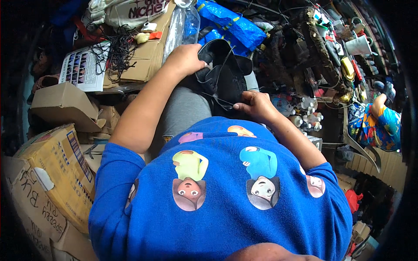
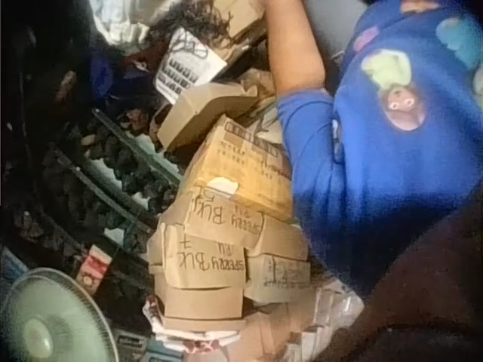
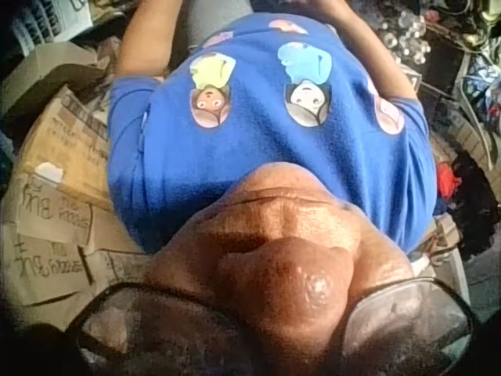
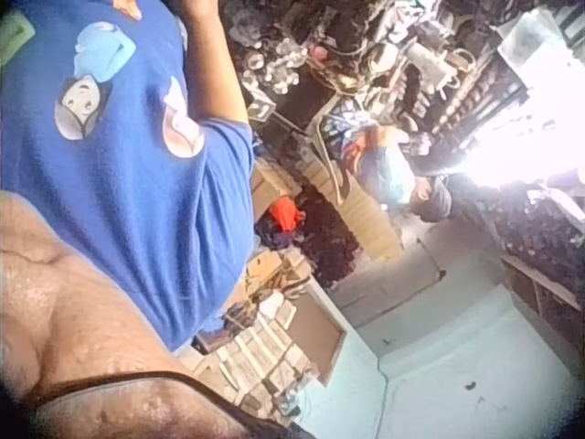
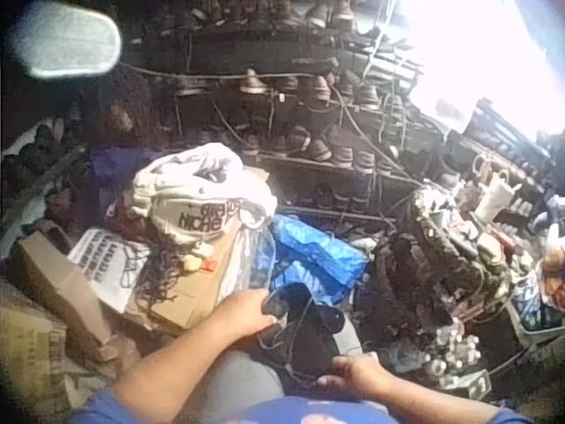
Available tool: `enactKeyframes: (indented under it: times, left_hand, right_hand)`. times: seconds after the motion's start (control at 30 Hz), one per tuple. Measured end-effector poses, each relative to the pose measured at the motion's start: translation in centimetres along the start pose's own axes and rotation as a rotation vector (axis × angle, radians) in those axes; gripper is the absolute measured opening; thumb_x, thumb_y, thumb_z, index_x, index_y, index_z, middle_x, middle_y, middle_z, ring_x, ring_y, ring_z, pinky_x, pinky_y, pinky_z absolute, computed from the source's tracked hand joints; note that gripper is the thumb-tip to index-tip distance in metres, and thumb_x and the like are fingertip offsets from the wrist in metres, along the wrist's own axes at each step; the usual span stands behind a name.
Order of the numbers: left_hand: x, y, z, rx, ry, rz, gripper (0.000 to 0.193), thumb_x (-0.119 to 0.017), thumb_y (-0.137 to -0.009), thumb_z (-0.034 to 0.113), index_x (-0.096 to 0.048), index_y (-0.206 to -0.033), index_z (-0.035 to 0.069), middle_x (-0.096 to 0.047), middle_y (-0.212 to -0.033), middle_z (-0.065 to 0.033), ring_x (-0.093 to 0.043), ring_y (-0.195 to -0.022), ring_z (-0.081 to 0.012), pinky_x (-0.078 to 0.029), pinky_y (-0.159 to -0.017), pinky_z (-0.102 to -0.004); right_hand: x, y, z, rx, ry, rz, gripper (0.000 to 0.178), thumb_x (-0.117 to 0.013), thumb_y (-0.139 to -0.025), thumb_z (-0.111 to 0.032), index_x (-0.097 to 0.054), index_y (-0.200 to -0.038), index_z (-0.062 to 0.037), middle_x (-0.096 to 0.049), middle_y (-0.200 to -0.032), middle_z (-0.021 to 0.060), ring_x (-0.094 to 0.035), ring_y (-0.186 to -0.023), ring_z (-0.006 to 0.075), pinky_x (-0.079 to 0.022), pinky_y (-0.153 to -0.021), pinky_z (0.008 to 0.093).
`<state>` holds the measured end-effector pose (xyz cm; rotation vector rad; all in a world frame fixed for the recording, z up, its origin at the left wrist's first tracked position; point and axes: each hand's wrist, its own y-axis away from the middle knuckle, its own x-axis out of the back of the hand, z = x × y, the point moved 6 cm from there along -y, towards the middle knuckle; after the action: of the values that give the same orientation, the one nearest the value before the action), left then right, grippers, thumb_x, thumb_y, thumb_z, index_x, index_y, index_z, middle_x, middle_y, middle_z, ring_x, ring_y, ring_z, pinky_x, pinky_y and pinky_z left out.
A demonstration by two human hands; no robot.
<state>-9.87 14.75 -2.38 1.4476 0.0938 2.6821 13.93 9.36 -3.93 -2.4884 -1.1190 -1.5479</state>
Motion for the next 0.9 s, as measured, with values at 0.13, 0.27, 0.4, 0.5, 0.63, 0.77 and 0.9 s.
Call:
enactKeyframes:
  times: [0.13,0.27,0.4,0.5,0.63,0.77,0.9]
  left_hand:
    - [1.1,-2.8,0.0,0.040,-0.167,0.075,0.023,-0.058,-0.075,0.016,-0.066,-0.094,0.007,-0.065,-0.098,-0.0179,-0.062,-0.093,-0.0340,-0.049,-0.081,-0.0449]
    - [-3.3,-6.5,-0.7,0.193,-0.339,0.027,0.025,-0.057,-0.074,0.013,-0.066,-0.098,0.013,-0.066,-0.100,-0.0157,-0.062,-0.095,-0.0347,-0.050,-0.080,-0.0456]
    - [-9.2,-7.7,-0.6,0.175,-0.405,-0.177,0.031,-0.066,-0.075,0.023,-0.063,-0.102,0.009,-0.064,-0.105,-0.0147,-0.061,-0.099,-0.0333,-0.050,-0.080,-0.0451]
    - [-6.0,-4.6,3.6,-0.128,-0.208,0.267,0.041,-0.068,-0.078,0.037,-0.059,-0.106,0.009,-0.059,-0.102,-0.0125,-0.061,-0.094,-0.0335,-0.050,-0.079,-0.0431]
    - [-7.7,3.1,10.3,-0.722,0.166,-0.032,0.036,-0.070,-0.077,0.040,-0.061,-0.092,0.008,-0.061,-0.094,-0.0114,-0.061,-0.083,-0.0322,-0.049,-0.073,-0.0380]
    - [-10.3,6.8,11.3,-0.774,-0.101,0.014,0.040,-0.074,-0.068,0.039,-0.056,-0.090,0.010,-0.054,-0.086,-0.0085,-0.058,-0.070,-0.0272,-0.046,-0.064,-0.0380]
    - [-10.1,7.4,11.4,-0.655,-0.044,0.047,0.035,-0.073,-0.072,0.037,-0.056,-0.085,0.009,-0.052,-0.080,-0.0097,-0.057,-0.069,-0.0286,-0.046,-0.064,-0.0394]
  right_hand:
    - [0.3,0.9,3.4,-0.082,-0.486,0.028,0.035,-0.066,-0.085,-0.035,-0.058,-0.076,-0.0028,-0.051,-0.061,0.0074,-0.046,-0.060,0.0088,-0.041,-0.055,0.0312]
    - [1.4,0.9,3.6,-0.226,-0.394,0.024,0.038,-0.065,-0.086,-0.036,-0.060,-0.079,0.0000,-0.056,-0.065,0.0042,-0.050,-0.065,0.0096,-0.043,-0.060,0.0317]
    - [0.6,1.5,5.3,-0.198,-0.505,-0.068,0.032,-0.065,-0.087,-0.033,-0.060,-0.079,-0.0024,-0.052,-0.065,-0.0016,-0.045,-0.063,0.0065,-0.038,-0.056,0.0279]
    - [1.2,1.7,4.6,-0.135,-0.675,-0.130,0.029,-0.065,-0.087,-0.028,-0.057,-0.073,-0.0037,-0.044,-0.061,-0.0062,-0.038,-0.059,0.0041,-0.031,-0.051,0.0250]
    - [1.7,0.2,6.0,-0.156,-0.375,-0.154,0.036,-0.067,-0.083,-0.038,-0.062,-0.079,-0.0029,-0.060,-0.066,0.0084,-0.057,-0.061,0.0157,-0.046,-0.058,0.0341]
    - [3.0,-1.1,5.8,-0.112,-0.138,-0.185,0.034,-0.064,-0.084,-0.038,-0.066,-0.090,-0.0049,-0.066,-0.080,0.0151,-0.065,-0.075,0.0255,-0.048,-0.069,0.0381]
    - [2.6,-2.1,5.4,-0.037,-0.291,-0.202,0.026,-0.062,-0.088,-0.026,-0.061,-0.082,0.0001,-0.055,-0.065,0.0026,-0.045,-0.066,0.0073,-0.041,-0.060,0.0303]
